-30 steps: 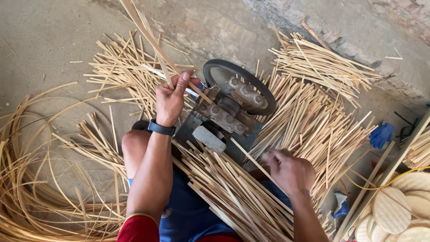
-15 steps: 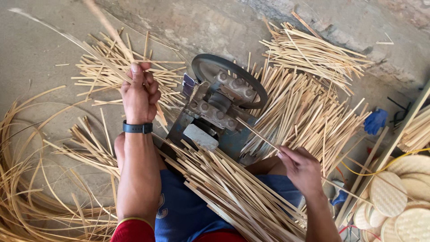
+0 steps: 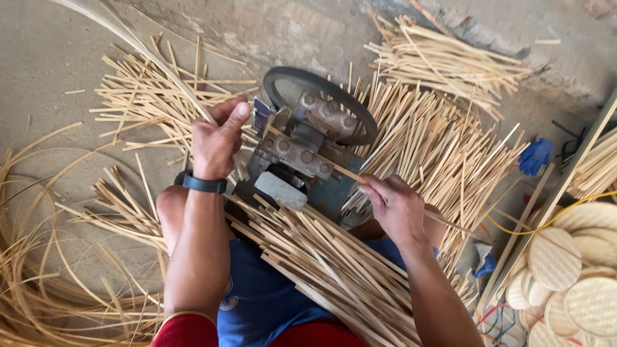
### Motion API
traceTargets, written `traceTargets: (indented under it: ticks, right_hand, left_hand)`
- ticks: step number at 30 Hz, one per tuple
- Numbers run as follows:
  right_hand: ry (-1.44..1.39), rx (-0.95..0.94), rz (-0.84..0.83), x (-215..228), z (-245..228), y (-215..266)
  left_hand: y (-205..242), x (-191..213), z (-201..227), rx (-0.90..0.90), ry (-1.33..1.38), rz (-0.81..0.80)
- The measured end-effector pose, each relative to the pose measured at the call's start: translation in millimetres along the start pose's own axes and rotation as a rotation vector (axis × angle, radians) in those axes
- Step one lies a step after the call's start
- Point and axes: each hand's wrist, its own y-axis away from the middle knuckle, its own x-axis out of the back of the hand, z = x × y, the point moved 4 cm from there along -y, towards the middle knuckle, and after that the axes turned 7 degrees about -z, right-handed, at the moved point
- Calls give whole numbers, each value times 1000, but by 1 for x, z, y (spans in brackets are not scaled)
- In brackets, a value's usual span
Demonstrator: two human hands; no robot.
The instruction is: The person uses a machine to split thin bamboo strips into narrower pieces, feeding the strips through the machine and pulling them out from the other side.
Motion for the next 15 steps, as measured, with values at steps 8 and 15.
traceTargets:
  ticks: [8,15]
  right_hand:
    - [-564,-360,-549,-30,23,55]
    - [-495,-198,-572,-23,12,90]
  left_hand:
    - [-5,-15,6,-95,0,-71]
    - [-9,-11,6,-122,-1,-30]
